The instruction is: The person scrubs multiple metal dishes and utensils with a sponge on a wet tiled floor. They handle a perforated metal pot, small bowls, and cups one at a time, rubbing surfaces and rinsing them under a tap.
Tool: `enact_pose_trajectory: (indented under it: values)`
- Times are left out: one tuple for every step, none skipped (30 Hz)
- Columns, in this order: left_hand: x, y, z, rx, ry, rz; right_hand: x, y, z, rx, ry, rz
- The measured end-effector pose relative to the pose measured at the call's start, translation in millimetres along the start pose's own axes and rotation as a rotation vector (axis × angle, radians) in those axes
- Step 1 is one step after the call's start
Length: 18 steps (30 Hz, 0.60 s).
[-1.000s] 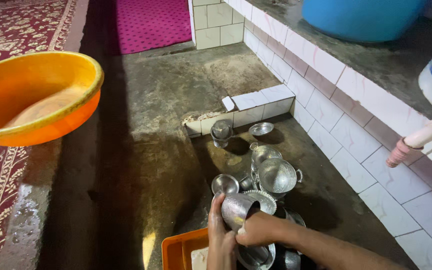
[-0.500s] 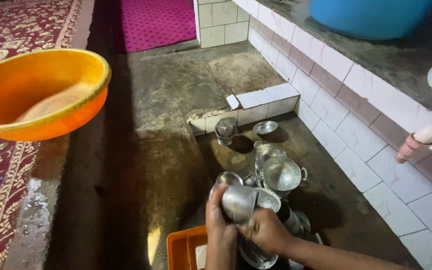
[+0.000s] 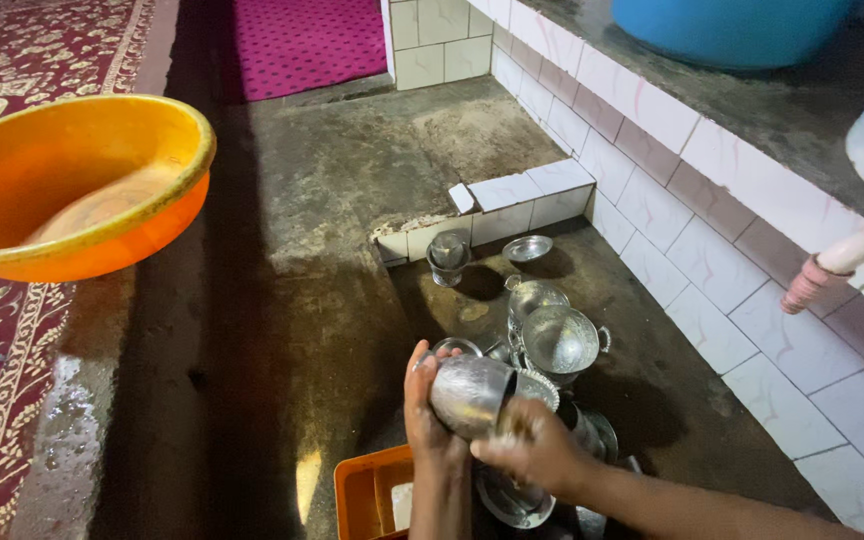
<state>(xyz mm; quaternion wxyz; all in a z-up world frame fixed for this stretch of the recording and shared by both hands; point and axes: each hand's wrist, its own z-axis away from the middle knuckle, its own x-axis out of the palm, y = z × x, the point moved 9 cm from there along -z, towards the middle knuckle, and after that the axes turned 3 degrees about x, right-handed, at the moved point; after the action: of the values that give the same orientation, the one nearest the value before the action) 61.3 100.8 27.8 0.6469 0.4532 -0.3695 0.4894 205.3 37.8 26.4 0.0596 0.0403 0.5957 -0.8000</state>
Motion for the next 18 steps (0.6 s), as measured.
enact_pose_trajectory:
  values:
    - [2, 0, -1, -0.008, -0.008, 0.041, 12, -28, 6, -0.316, -0.071, 0.388]
    - [-7, -3, -1, -0.043, 0.098, -0.079, 31, -45, 20, -0.634, -0.136, 0.774]
    - [-18, -4, 1, -0.081, 0.205, -0.206, 34, -50, 26, -0.716, -0.137, 0.812]
    - [-28, -5, 6, -0.119, 0.311, -0.332, 36, -53, 31, -0.798, -0.138, 0.849]
    - [-18, -5, 5, -0.074, 0.208, -0.264, 39, -54, 38, -0.876, -0.133, 0.883]
    - [-9, -4, 7, -0.03, 0.106, -0.196, 23, -42, 22, -0.602, -0.114, 0.62]
    - [1, -4, 11, 0.012, 0.006, -0.119, 8, -23, 11, -0.329, -0.093, 0.36]
    - [4, -6, 12, 0.025, 0.015, -0.13, -3, 1, 6, -0.058, -0.066, 0.1]
    - [5, -4, 14, 0.042, 0.028, -0.142, -5, 2, 6, -0.079, -0.064, 0.085]
    - [7, -1, 16, 0.058, 0.041, -0.155, -6, 3, 6, -0.101, -0.061, 0.069]
    - [1, -4, 17, -0.011, 0.149, -0.211, -9, 2, 5, -0.126, -0.056, 0.055]
    - [-6, -6, 20, -0.082, 0.256, -0.267, 4, -12, 10, -0.336, -0.137, 0.407]
    - [-13, -9, 24, -0.151, 0.361, -0.318, 19, -20, 18, -0.549, -0.218, 0.764]
    - [-13, -9, 25, -0.149, 0.385, -0.336, 35, -20, 27, -0.762, -0.296, 1.122]
    - [-15, -6, 25, -0.149, 0.409, -0.364, 32, -26, 27, -0.771, -0.223, 1.029]
    - [-19, -6, 25, -0.149, 0.434, -0.391, 27, -33, 27, -0.779, -0.15, 0.935]
    - [-13, -7, 20, -0.082, 0.328, -0.335, 21, -38, 29, -0.782, -0.079, 0.843]
    - [-7, -8, 16, -0.017, 0.22, -0.278, 1, -20, 12, -0.412, -0.034, 0.506]
